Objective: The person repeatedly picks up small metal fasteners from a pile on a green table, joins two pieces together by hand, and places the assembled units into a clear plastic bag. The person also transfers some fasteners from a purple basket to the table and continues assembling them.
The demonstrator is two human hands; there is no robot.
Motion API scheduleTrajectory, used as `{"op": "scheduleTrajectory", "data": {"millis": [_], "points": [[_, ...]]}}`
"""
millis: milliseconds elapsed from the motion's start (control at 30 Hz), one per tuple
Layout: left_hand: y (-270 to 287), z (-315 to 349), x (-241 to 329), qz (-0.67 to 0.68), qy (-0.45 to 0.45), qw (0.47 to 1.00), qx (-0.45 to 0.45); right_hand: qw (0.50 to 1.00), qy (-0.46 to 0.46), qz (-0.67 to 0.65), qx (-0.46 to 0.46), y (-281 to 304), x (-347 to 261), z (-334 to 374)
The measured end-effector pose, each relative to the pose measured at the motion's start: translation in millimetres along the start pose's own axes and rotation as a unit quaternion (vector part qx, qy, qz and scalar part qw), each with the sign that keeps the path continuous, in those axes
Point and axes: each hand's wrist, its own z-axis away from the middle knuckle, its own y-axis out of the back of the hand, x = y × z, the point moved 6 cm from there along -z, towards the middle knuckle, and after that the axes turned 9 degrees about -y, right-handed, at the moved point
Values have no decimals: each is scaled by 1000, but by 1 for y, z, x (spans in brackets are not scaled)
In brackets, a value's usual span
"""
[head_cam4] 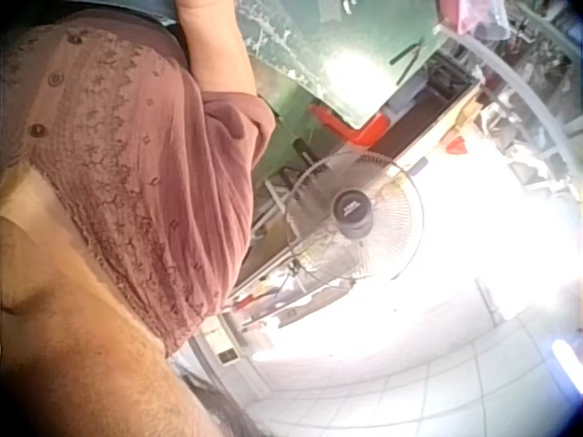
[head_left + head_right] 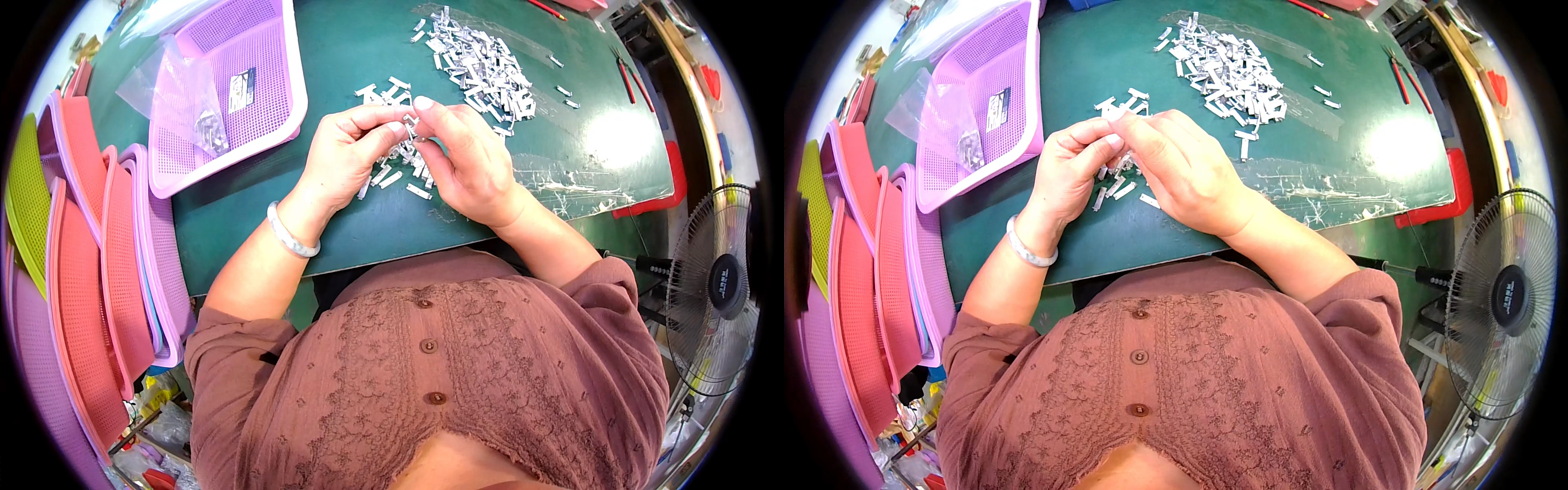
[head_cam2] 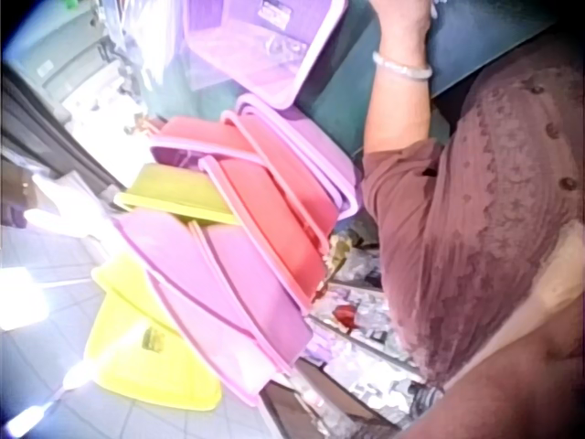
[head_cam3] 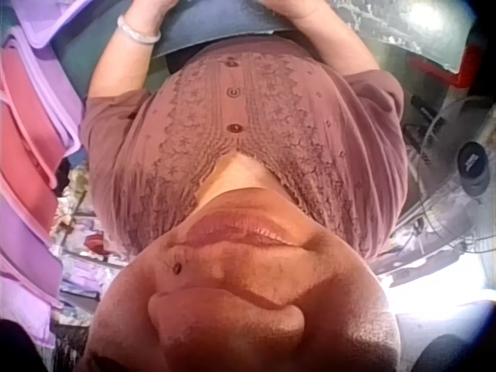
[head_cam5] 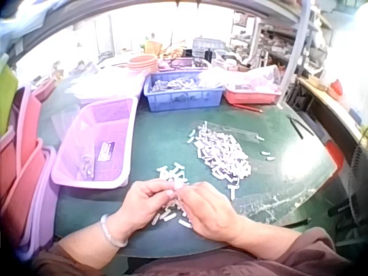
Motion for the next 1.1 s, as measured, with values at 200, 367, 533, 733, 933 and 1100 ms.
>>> {"op": "scheduleTrajectory", "data": {"millis": [200, 367, 533, 733, 933, 1100], "points": [[-3, 0, 3, 51, 23, 998, -8, 1000, -2, -13, 2, -2, 0, 1], [-2, 1, -2, 82, 37, 996, -11, 999, -10, -28, -12, -3, 0, 2], [-3, 1, -7, 153, 83, 985, -16, 995, -67, -65, -29, -6, 4, 3], [-4, 1, -9, 182, 109, 976, -49, 993, -105, -58, -15, -4, 8, 2], [-6, 1, -9, 188, 102, 976, -31, 989, -129, -62, -48, -9, 14, 6], [-6, -1, -11, 205, 93, 973, -40, 976, -183, -111, -23, -10, 20, 9]]}}
